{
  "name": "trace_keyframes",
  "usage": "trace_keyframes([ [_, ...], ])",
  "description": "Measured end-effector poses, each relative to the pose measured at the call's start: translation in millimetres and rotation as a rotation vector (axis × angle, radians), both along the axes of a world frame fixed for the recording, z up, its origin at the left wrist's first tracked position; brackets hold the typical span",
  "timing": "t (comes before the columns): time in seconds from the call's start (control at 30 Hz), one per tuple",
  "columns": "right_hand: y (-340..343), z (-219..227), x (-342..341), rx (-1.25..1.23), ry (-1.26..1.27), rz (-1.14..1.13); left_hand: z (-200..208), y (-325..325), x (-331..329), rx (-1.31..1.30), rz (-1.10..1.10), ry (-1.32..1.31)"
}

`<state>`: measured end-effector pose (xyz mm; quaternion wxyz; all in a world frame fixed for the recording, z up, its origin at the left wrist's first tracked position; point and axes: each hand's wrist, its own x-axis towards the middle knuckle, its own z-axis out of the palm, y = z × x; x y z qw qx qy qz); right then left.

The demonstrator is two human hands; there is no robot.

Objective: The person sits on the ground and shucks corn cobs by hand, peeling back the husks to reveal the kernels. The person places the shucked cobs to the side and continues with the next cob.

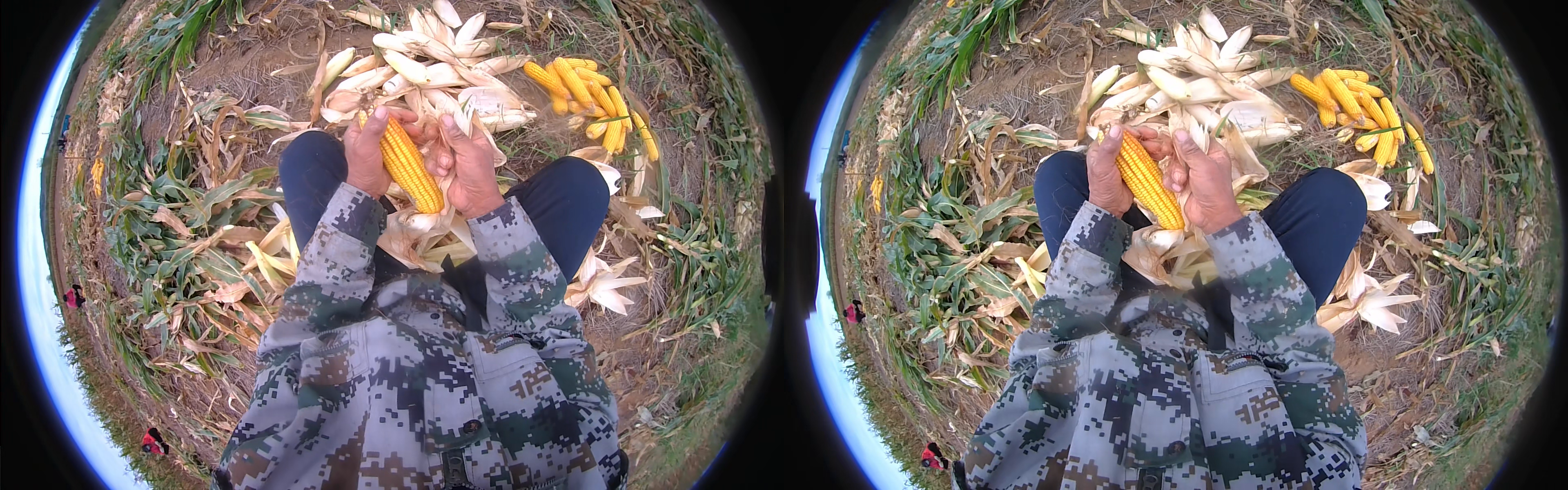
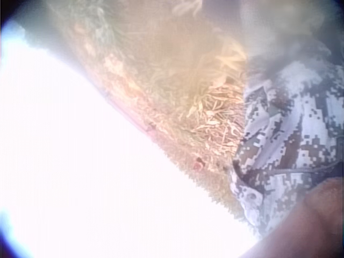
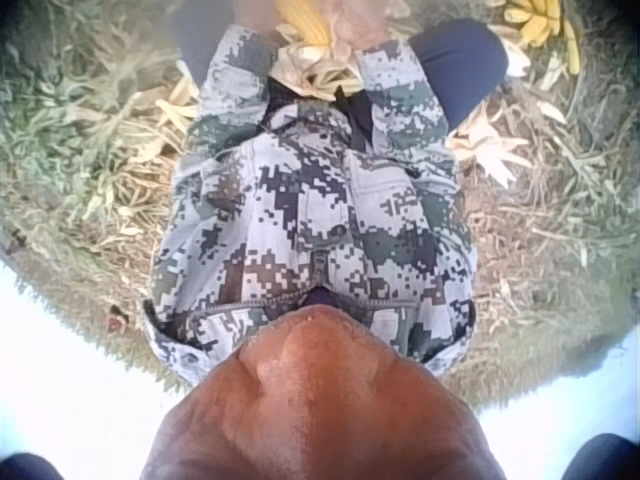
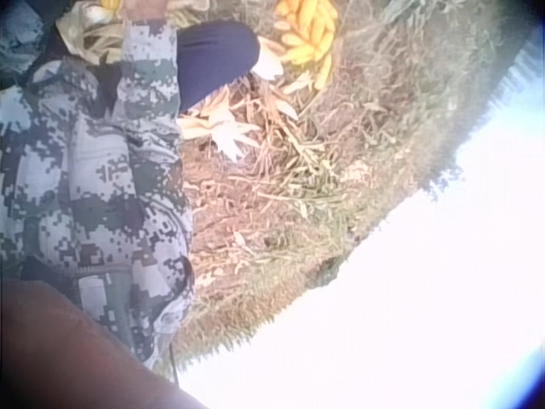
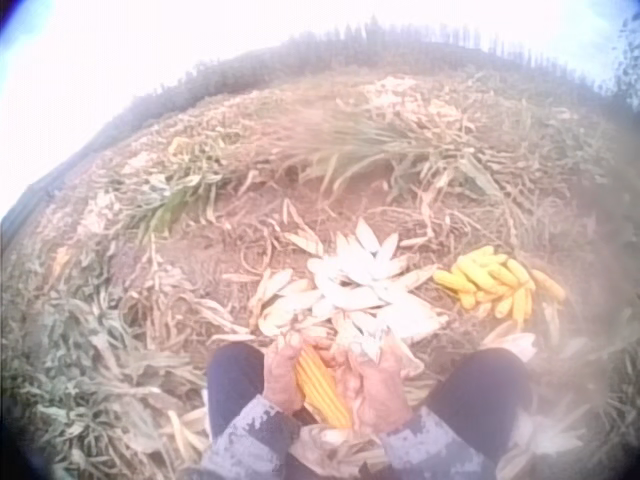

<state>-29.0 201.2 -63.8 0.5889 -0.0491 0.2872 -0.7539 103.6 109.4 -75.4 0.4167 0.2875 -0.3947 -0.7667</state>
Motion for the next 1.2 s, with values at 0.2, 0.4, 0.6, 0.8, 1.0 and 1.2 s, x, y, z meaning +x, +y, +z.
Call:
trace_keyframes([
  [0.2, 3, 5, -9, 0.052, -0.062, 0.302, 20, -85, 41, 0.157, 0.364, 0.139],
  [0.4, -5, -1, 11, 0.139, 0.799, 0.236, 35, -89, 48, 0.029, 0.300, 0.100],
  [0.6, -4, -11, 28, 0.155, 1.120, 0.403, 46, -57, 17, -0.182, 0.310, 0.013],
  [0.8, -3, -26, 37, 0.364, 1.612, 0.427, 52, -46, 4, -0.208, 0.335, -0.159],
  [1.0, 5, -31, 46, 0.074, 1.852, 0.554, 76, -49, 2, -0.390, -0.001, -0.552],
  [1.2, 3, -16, 26, -0.296, 1.807, 0.529, 88, -59, -6, -0.342, -0.174, -0.608],
])
